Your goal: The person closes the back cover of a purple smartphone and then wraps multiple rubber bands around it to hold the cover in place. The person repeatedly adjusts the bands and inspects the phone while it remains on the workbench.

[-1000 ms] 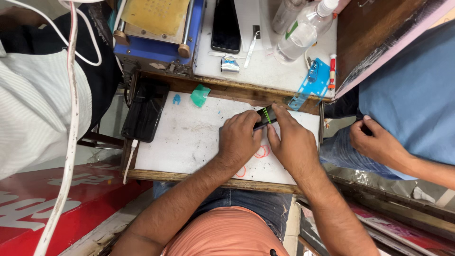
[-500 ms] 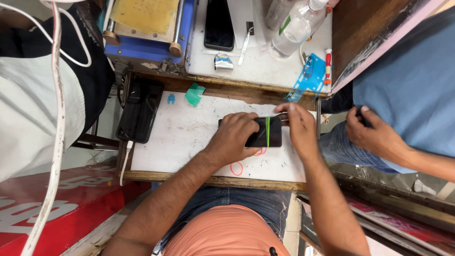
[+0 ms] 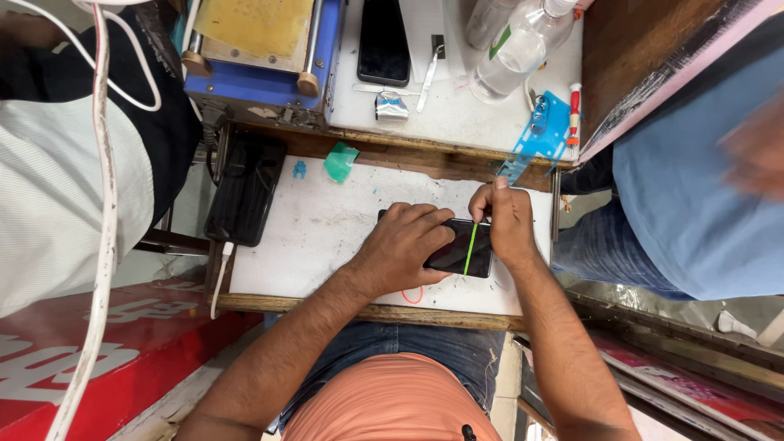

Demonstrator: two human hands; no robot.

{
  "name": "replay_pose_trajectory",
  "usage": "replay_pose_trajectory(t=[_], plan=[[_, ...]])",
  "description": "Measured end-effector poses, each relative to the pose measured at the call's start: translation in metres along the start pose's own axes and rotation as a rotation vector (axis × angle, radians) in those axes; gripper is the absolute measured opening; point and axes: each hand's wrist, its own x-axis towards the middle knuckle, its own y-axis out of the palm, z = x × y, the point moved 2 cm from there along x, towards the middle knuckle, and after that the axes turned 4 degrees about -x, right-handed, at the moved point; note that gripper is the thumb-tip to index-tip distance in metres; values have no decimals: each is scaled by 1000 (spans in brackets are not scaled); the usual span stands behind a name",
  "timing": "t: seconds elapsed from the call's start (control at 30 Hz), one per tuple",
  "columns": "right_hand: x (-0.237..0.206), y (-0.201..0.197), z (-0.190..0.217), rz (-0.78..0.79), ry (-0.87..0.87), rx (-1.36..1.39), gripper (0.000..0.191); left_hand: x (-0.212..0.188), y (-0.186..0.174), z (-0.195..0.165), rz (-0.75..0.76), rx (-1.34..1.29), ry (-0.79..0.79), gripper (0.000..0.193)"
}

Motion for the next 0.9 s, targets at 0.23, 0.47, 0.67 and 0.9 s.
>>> replay_pose_trajectory(t=[0.23, 0.47, 0.67, 0.9], plan=[[5, 7, 28, -86, -6, -102, 69, 4, -11, -3, -7, -54, -44, 58], [-2, -5, 110, 341, -402, 32, 65, 3, -21, 5, 359, -1216, -649, 41], [8, 3, 124, 587, -398, 69, 70, 1, -20, -6, 567, -1589, -709, 57], [3, 5, 104, 513, -359, 166, 74, 0, -23, -11, 559, -1567, -725, 63]])
